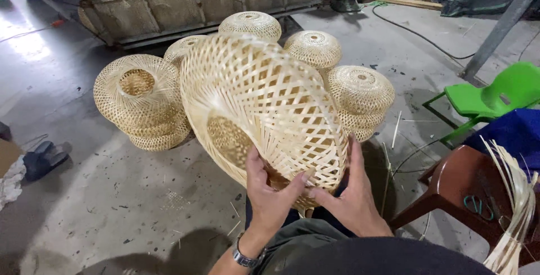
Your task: The person weaves thin bamboo strips into a circular frame by hand, interlacing them through the lattice. They rotate the frame while tucking and pulling the strips to secure the shape before setting it onto a stack of similar items.
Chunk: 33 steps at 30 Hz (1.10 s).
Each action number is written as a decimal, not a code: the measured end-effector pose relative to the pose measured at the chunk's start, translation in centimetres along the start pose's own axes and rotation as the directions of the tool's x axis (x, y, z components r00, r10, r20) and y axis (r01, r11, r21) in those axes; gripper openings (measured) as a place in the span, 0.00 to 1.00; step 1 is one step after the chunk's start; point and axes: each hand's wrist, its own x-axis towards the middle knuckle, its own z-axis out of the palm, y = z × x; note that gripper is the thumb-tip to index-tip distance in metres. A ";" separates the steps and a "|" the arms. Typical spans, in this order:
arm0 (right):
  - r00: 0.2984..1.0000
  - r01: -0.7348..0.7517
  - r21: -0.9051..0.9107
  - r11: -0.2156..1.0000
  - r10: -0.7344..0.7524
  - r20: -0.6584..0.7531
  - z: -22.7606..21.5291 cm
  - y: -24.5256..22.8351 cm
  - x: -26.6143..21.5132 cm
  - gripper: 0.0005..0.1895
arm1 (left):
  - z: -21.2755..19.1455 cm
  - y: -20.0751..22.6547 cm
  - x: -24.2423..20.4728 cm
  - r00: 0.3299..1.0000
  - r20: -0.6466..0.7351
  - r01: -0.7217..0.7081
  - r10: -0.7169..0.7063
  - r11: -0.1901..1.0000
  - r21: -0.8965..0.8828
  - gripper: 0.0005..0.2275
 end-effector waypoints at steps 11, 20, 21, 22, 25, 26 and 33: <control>0.999 0.017 -0.044 0.999 -0.018 -0.040 -2.6 0.7 0.4 0.63 | -5.5 -10.4 0.9 0.860 0.417 0.500 -0.293 0.644 -0.580 0.16; 0.998 -0.049 -0.005 0.999 0.049 0.028 -2.8 1.5 0.6 0.60 | -4.2 -14.3 0.1 0.848 0.462 0.529 -0.259 0.454 -0.717 0.26; 0.996 -0.082 0.030 0.996 0.081 0.045 -2.9 1.6 0.6 0.59 | -4.0 -14.3 0.2 0.835 0.480 0.550 -0.268 0.379 -0.745 0.27; 0.995 -0.087 0.029 0.996 0.086 0.047 -2.9 1.8 0.6 0.59 | -3.9 -14.2 0.2 0.835 0.478 0.550 -0.273 0.375 -0.746 0.27; 0.997 -0.034 -0.054 0.998 0.037 0.064 -2.7 2.2 0.5 0.60 | -4.1 -14.1 0.0 0.791 0.543 0.610 -0.281 0.304 -0.732 0.26; 0.995 -0.059 -0.067 0.996 0.064 0.080 -2.7 2.2 0.6 0.60 | -4.2 -14.4 -0.1 0.794 0.528 0.605 -0.301 0.306 -0.735 0.26; 0.992 -0.066 -0.117 0.991 0.078 0.098 -2.6 1.4 0.8 0.61 | -3.5 -13.0 -0.5 0.848 0.424 0.523 -0.317 0.374 -0.766 0.27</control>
